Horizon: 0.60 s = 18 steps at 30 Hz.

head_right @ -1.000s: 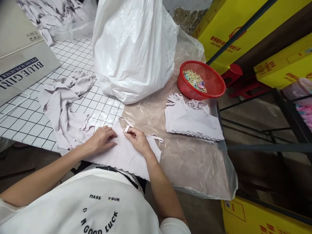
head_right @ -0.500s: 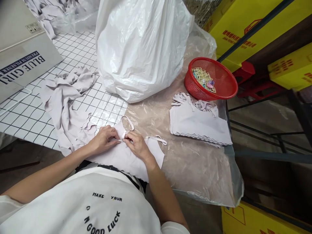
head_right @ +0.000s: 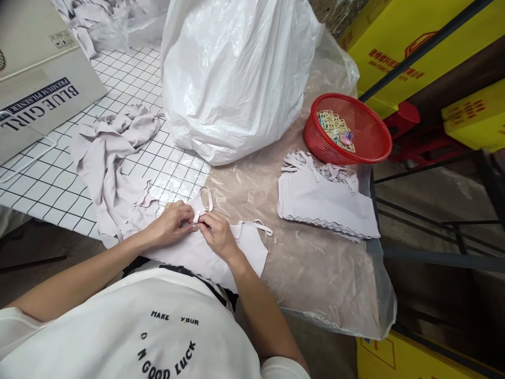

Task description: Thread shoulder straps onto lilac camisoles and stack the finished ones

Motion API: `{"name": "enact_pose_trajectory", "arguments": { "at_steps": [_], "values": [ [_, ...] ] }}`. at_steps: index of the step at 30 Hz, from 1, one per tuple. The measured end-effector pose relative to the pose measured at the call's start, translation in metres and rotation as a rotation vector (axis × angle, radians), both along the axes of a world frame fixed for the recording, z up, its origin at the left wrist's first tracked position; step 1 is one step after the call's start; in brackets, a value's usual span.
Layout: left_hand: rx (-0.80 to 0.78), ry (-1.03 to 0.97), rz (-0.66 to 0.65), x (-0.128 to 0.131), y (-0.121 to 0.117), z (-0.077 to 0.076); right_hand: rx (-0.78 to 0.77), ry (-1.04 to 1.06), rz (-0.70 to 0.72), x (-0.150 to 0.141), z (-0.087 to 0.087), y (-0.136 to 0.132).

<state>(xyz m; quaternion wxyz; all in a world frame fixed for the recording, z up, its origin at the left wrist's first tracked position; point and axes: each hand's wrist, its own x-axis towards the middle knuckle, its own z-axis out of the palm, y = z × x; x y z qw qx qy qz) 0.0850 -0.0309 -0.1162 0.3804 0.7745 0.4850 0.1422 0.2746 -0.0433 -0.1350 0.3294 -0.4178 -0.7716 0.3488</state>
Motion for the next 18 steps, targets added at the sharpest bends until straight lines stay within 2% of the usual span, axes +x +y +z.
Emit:
{"name": "enact_pose_trajectory", "arguments": {
  "at_steps": [3,5,7,10,13,16,18],
  "values": [
    [0.024,0.038,0.028,0.005,-0.003,-0.002,-0.039,0.018,-0.084,-0.005,0.003,0.001],
    [0.102,0.071,0.100,0.003,-0.010,-0.004,-0.046,-0.010,-0.144,0.001,0.011,-0.003],
    [0.231,0.118,0.214,-0.008,-0.021,-0.003,-0.045,-0.087,-0.240,0.019,0.023,-0.014],
    [0.337,0.212,0.350,-0.036,-0.043,0.003,-0.101,-0.258,-0.474,0.064,0.040,-0.050],
    [0.215,0.320,0.406,-0.065,-0.065,0.010,-0.252,-0.422,-0.704,0.103,0.046,-0.102],
    [0.090,0.390,0.404,-0.078,-0.077,0.012,-0.391,-0.486,-0.803,0.109,0.042,-0.149],
    [0.076,0.371,0.377,-0.077,-0.078,0.010,-0.351,-0.505,-0.855,0.098,0.033,-0.166]
  ]
}}
